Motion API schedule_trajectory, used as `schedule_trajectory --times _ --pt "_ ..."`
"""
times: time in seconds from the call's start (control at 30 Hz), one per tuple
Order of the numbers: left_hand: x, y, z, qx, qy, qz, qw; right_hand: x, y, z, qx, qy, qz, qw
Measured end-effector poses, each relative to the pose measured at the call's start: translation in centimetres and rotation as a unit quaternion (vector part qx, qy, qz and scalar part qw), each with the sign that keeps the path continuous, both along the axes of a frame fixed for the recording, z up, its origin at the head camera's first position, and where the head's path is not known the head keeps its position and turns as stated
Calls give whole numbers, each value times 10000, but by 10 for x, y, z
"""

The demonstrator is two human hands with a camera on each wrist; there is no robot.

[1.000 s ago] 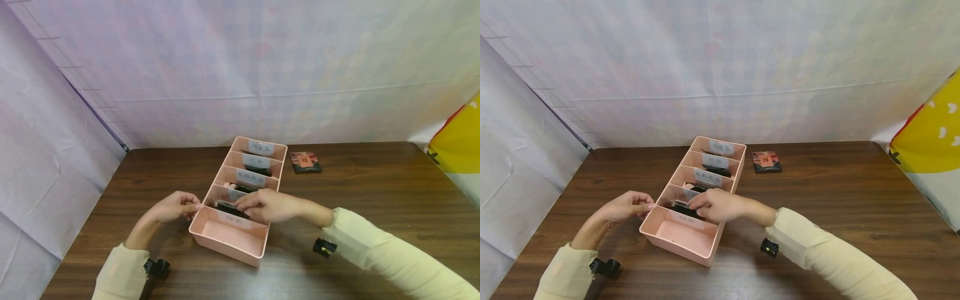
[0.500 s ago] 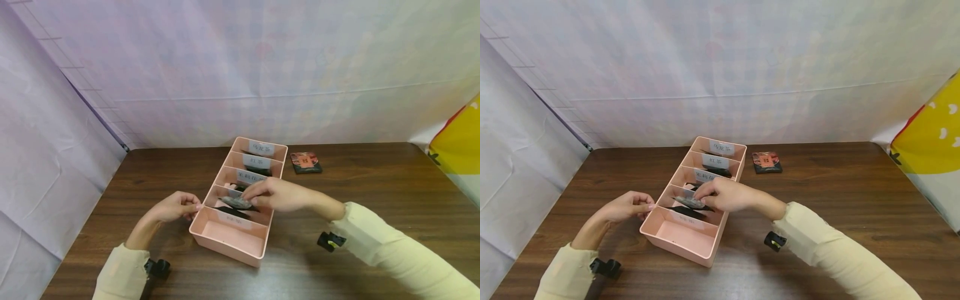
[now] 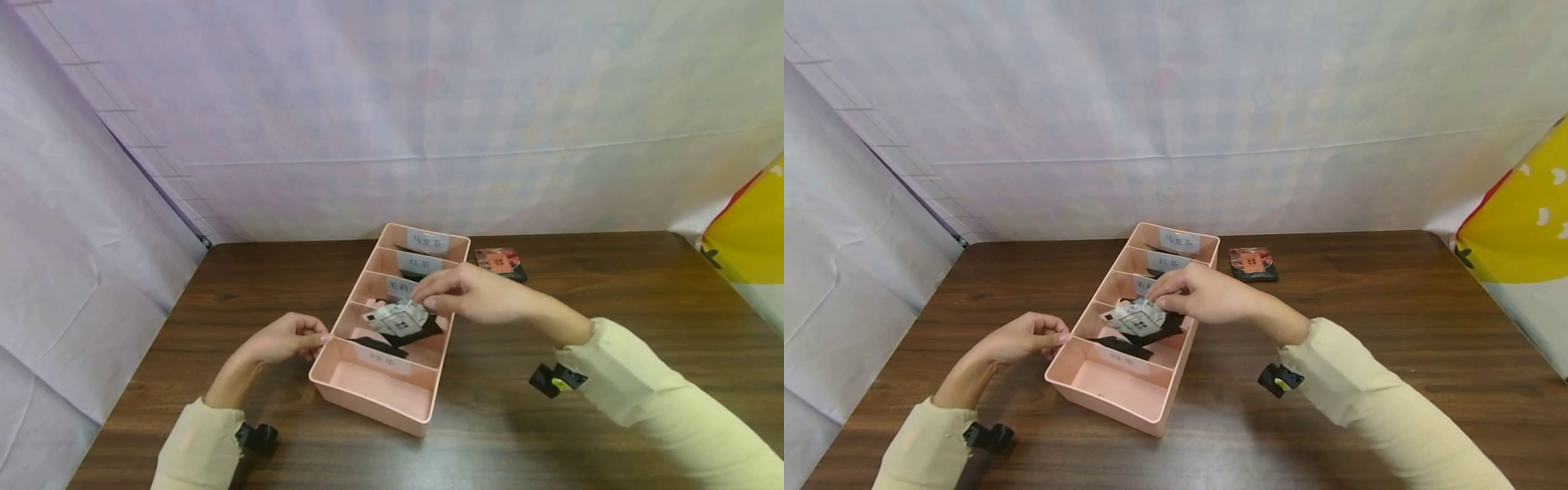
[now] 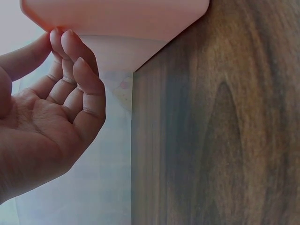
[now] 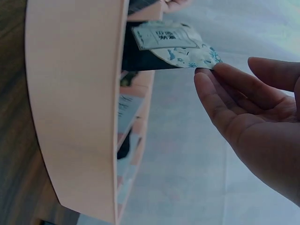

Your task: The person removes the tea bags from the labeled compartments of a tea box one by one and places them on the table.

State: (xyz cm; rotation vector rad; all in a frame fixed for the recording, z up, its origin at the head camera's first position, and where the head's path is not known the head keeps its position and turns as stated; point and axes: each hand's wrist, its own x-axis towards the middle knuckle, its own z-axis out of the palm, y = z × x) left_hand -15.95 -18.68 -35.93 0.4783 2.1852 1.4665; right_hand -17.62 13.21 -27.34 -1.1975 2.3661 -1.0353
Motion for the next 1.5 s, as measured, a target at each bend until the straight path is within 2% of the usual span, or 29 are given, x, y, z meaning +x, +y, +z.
schedule_trajectory --times 0.17,0.27,0.57,0.77,0.93,1.03,1.17,1.27,1.4,1.5 --pt "0 -1 1 -11 -27 10 10000 -1 6 12 -63 246 -218 9994" --pt "0 -1 1 -27 -19 8 10000 -2 11 18 -154 252 -363 9989" --pt "0 -2 0 -70 -3 13 10000 -4 25 36 -222 195 -763 9966" --pt "0 -2 0 -65 -16 23 10000 -7 41 43 -212 28 -1214 9924" --pt "0 -2 0 -60 4 8 10000 -11 57 44 -60 135 -1581 9873" --pt "-1 -2 -1 -57 -15 17 10000 -14 69 42 -30 -23 -1825 9832" --pt "-1 -2 -1 -40 -45 42 10000 -19 87 36 -249 -466 -2125 9757" --pt "-1 -2 -1 -32 -44 48 10000 -23 100 31 -283 -695 -2443 9668" --pt "0 -2 -1 -32 -47 50 10000 -27 119 23 -30 -843 -2836 9552" --pt "0 -3 -1 -33 -53 50 10000 -32 134 15 213 -871 -2924 9521"
